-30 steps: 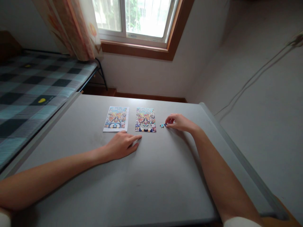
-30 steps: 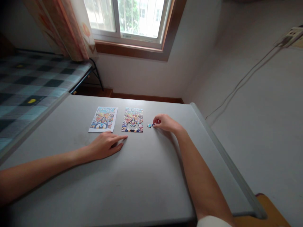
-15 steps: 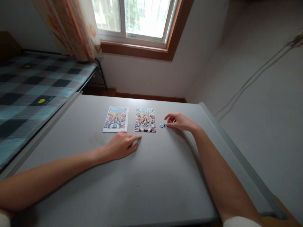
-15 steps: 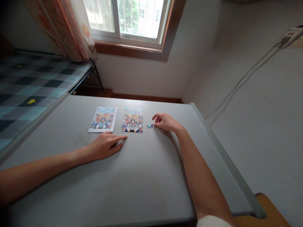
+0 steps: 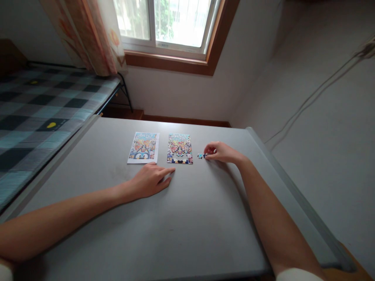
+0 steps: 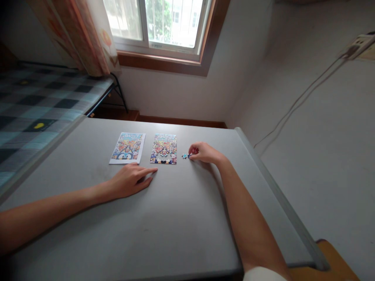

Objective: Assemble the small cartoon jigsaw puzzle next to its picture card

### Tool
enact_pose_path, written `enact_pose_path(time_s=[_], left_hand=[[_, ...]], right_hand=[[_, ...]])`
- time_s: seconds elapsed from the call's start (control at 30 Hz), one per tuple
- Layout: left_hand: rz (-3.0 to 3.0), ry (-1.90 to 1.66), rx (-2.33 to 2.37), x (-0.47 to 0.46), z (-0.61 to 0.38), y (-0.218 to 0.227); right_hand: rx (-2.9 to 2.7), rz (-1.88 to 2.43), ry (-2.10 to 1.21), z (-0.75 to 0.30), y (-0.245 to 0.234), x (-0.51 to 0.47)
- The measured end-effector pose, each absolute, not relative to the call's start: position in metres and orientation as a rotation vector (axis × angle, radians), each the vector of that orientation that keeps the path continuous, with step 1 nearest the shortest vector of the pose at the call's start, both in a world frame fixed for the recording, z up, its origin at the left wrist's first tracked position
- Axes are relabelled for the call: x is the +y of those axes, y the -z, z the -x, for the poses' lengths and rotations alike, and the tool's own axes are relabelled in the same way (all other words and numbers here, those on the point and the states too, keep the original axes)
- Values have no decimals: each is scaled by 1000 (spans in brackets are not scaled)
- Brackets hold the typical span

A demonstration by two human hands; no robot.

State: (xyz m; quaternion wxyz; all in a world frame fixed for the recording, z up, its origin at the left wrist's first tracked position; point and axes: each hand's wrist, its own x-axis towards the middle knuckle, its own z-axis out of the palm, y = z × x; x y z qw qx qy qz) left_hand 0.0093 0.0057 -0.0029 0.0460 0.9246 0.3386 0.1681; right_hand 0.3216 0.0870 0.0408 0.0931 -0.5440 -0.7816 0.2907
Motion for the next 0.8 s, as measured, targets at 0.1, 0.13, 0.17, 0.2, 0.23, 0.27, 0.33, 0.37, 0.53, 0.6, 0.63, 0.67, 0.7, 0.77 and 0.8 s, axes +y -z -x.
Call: enact_pose_path(time_s=[0.1, 0.13, 0.17, 0.2, 0.23, 0.27, 0.33, 0.37, 0.53, 0.6, 0.63, 0.67, 0.7, 0.77, 0.8], left_hand=[[-2818, -529, 1028, 6, -9, 3], [-2813, -532, 1029, 5, -9, 3], [-2808, -533, 1028, 5, -9, 3], [-2803, -536, 1026, 5, -9, 2], [-2799, -539, 1021, 5, -9, 2], [-2797, -545, 1017, 5, -9, 3], [-2799, -556, 1015, 5, -10, 3], [-2802, -555, 1019, 5, -10, 3], [-2811, -519, 1034, 5, -10, 3], [-2818, -524, 1032, 6, -10, 4], [-2820, -530, 1028, 6, -9, 4], [-2819, -536, 1024, 6, -9, 4], [-2816, -543, 1020, 6, -9, 5], [-2807, -555, 1015, 6, -9, 5], [-2804, -558, 1016, 6, -9, 6]], right_hand=[[-2284, 1588, -938, -323, -41, 87], [-2266, 1568, -971, -323, -41, 87], [-2246, 1542, -1004, -324, -41, 87], [-2222, 1514, -1031, -324, -41, 87], [-2193, 1487, -1051, -324, -41, 87], [-2160, 1464, -1063, -323, -42, 88], [-2082, 1435, -1064, -319, -43, 88], [-2033, 1427, -1062, -316, -43, 88], [-1839, 1366, -1068, -286, -36, 82], [-1828, 1352, -1041, -273, -29, 79], [-1825, 1354, -1021, -267, -25, 78], [-1823, 1355, -996, -262, -22, 76], [-1820, 1357, -973, -258, -19, 75], [-1819, 1370, -903, -252, -13, 74], [-1818, 1379, -864, -251, -11, 74]])
